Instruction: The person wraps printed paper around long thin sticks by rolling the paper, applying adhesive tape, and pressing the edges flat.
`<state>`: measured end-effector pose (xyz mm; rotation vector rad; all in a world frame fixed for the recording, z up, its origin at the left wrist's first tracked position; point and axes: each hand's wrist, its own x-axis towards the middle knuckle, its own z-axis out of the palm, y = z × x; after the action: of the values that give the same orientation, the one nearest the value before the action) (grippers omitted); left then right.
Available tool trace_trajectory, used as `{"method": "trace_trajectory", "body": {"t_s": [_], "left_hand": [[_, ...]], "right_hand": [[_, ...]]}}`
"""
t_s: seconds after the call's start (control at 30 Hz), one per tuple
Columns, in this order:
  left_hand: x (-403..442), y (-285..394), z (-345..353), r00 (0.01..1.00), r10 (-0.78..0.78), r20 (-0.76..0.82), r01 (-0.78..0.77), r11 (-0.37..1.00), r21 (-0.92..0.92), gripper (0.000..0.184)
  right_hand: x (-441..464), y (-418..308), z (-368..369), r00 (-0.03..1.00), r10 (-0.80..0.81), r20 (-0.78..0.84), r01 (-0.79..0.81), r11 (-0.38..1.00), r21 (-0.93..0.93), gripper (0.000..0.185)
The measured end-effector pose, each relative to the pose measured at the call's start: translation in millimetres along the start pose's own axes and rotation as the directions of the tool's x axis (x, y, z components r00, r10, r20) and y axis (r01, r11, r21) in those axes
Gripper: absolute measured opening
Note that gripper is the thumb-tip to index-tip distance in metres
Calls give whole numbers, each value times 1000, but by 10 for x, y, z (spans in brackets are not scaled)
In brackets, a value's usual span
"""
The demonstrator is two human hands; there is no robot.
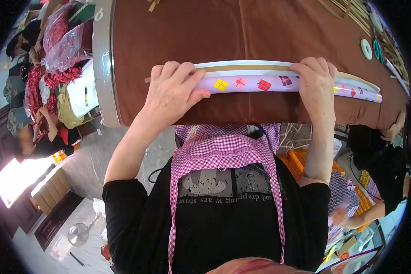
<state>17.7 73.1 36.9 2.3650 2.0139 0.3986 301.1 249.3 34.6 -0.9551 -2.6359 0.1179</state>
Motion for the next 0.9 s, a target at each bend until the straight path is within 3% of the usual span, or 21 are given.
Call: {"method": "trace_trajectory", "body": {"t_s": [0.5, 0.9], "left_hand": [[762, 308, 273, 952, 303, -45, -306, 947, -103, 41], [1239, 734, 475, 938, 347, -24, -346, 923, -167, 44]], "right_hand": [[-29, 50, 51, 999, -22, -49, 20, 999, -28, 16], [-55, 53, 46, 1000, -9, 4, 10, 999, -42, 12]]}}
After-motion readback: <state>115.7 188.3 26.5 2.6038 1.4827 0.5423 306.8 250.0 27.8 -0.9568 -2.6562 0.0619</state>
